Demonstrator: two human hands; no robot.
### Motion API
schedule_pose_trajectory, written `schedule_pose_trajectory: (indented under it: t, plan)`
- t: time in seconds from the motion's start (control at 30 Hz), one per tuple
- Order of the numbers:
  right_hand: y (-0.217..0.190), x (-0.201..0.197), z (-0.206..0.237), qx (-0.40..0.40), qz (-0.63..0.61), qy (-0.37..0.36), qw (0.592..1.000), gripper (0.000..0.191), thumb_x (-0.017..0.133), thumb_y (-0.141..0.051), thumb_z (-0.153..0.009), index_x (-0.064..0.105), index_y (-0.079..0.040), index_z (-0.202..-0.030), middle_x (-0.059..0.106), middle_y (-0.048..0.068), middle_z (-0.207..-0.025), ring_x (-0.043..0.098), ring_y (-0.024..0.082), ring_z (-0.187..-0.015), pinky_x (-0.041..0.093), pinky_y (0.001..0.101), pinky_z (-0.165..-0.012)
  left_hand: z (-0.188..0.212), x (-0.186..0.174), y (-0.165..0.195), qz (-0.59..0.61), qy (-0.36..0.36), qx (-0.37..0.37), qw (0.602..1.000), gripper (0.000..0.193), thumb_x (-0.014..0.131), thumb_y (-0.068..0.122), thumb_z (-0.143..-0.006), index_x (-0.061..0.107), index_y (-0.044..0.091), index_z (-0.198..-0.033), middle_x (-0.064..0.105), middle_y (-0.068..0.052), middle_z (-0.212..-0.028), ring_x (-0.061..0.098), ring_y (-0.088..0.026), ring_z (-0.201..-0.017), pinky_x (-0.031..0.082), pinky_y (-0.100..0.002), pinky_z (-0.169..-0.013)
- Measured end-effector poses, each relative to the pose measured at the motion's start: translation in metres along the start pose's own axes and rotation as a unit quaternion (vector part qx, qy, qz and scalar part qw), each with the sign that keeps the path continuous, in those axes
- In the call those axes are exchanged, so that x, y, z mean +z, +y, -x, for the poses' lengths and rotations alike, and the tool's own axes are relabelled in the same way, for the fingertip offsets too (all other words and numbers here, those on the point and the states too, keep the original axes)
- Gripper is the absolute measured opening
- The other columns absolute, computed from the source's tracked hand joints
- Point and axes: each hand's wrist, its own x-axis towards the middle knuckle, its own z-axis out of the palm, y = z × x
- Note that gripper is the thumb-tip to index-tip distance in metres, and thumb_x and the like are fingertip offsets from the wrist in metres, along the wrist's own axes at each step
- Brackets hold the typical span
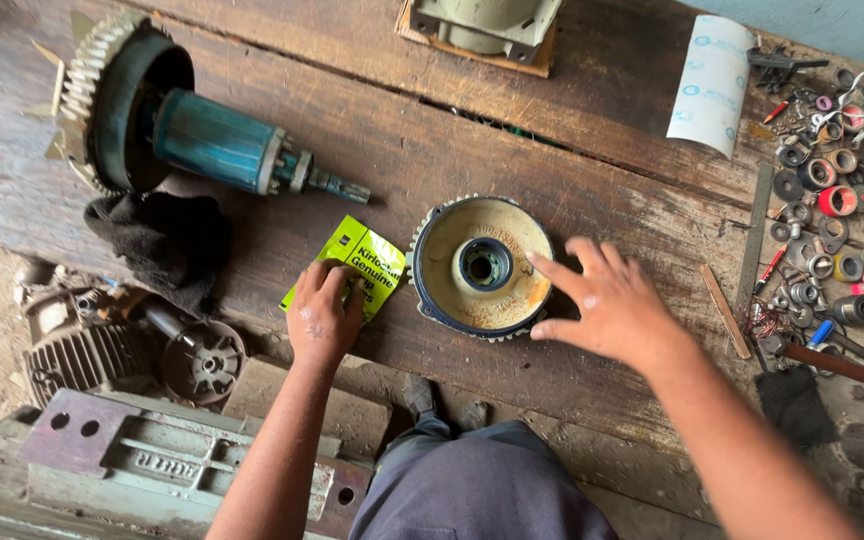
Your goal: The person holds a yellow grease packet and repeatedly squeezes grease onto a circular metal gear housing on a workbench. They use their fingers to spread the grease inside the housing and around the central shaft area. The person continues to apply and spread grease throughout the clip.
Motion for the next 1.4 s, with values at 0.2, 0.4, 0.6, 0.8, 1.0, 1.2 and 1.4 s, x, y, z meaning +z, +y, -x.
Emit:
schedule_pose_trajectory:
  t: [0.2,0.4,0.6,0.8,1.0,1.2,1.4]
  plan:
    - [-0.002,-0.007,-0.036,-0.128,0.048,0.072,0.988,0.104,0.082,-0.070,-0.070,0.042,-0.021,-0.153,0.024,0.023,-0.162,0.019,0.042,-0.150,0.018,0.0586,-0.118,0.002,0.001,-0.005,0.015,0.018,-0.016,1.000,0.011,0.074,0.014,-0.090,0.068,0.010,-0.098,0.067,-0.007,-0.106,0.066,-0.030,-0.095,0.054,-0.042,-0.079]
    - [-0.042,0.032,-0.058,-0.002,-0.153,0.141,0.978,0.084,0.078,-0.074,-0.064,0.073,-0.009,-0.117,0.050,0.014,-0.144,0.038,0.032,-0.143,0.030,0.0509,-0.119,0.002,0.000,-0.011,0.026,0.035,-0.020,0.999,0.011,0.075,0.015,-0.088,0.068,0.010,-0.097,0.067,-0.007,-0.105,0.066,-0.029,-0.095,0.054,-0.041,-0.078]
    - [-0.069,0.038,-0.085,0.069,-0.099,0.165,0.979,0.097,0.076,-0.087,-0.060,0.075,-0.007,-0.115,0.053,0.020,-0.137,0.041,0.038,-0.131,0.026,0.0581,-0.109,0.002,-0.001,-0.014,0.031,0.033,-0.019,0.999,0.012,0.075,0.015,-0.088,0.067,0.009,-0.096,0.067,-0.007,-0.105,0.066,-0.030,-0.094,0.054,-0.041,-0.078]
    - [-0.080,0.036,-0.087,0.098,-0.119,0.153,0.976,0.090,0.073,-0.085,-0.061,0.078,-0.008,-0.108,0.059,0.017,-0.130,0.044,0.036,-0.132,0.026,0.0605,-0.113,0.002,0.000,-0.019,0.030,0.025,-0.023,0.999,0.013,0.075,0.015,-0.088,0.066,0.009,-0.095,0.066,-0.008,-0.105,0.066,-0.030,-0.094,0.054,-0.041,-0.078]
    - [-0.087,0.033,-0.094,0.130,-0.122,0.117,0.977,0.079,0.070,-0.080,-0.071,0.079,-0.008,-0.103,0.061,0.015,-0.126,0.047,0.033,-0.131,0.027,0.0620,-0.112,0.003,0.000,-0.020,0.028,0.016,-0.025,0.999,0.014,0.075,0.015,-0.087,0.067,0.008,-0.095,0.066,-0.008,-0.104,0.066,-0.030,-0.094,0.055,-0.041,-0.077]
    - [-0.093,0.036,-0.095,0.124,-0.145,0.147,0.971,0.076,0.071,-0.078,-0.073,0.079,-0.008,-0.102,0.062,0.014,-0.119,0.049,0.034,-0.126,0.031,0.0585,-0.108,0.002,-0.001,-0.021,0.029,0.010,-0.022,0.999,0.014,0.076,0.014,-0.086,0.067,0.008,-0.096,0.066,-0.008,-0.104,0.066,-0.029,-0.094,0.055,-0.041,-0.077]
    - [-0.097,0.041,-0.091,0.112,-0.145,0.179,0.967,0.073,0.075,-0.076,-0.069,0.079,-0.008,-0.095,0.063,0.013,-0.115,0.052,0.034,-0.123,0.039,0.0549,-0.104,0.000,-0.002,-0.020,0.031,0.010,-0.021,0.999,0.014,0.077,0.014,-0.086,0.066,0.008,-0.094,0.066,-0.008,-0.103,0.066,-0.030,-0.093,0.055,-0.041,-0.076]
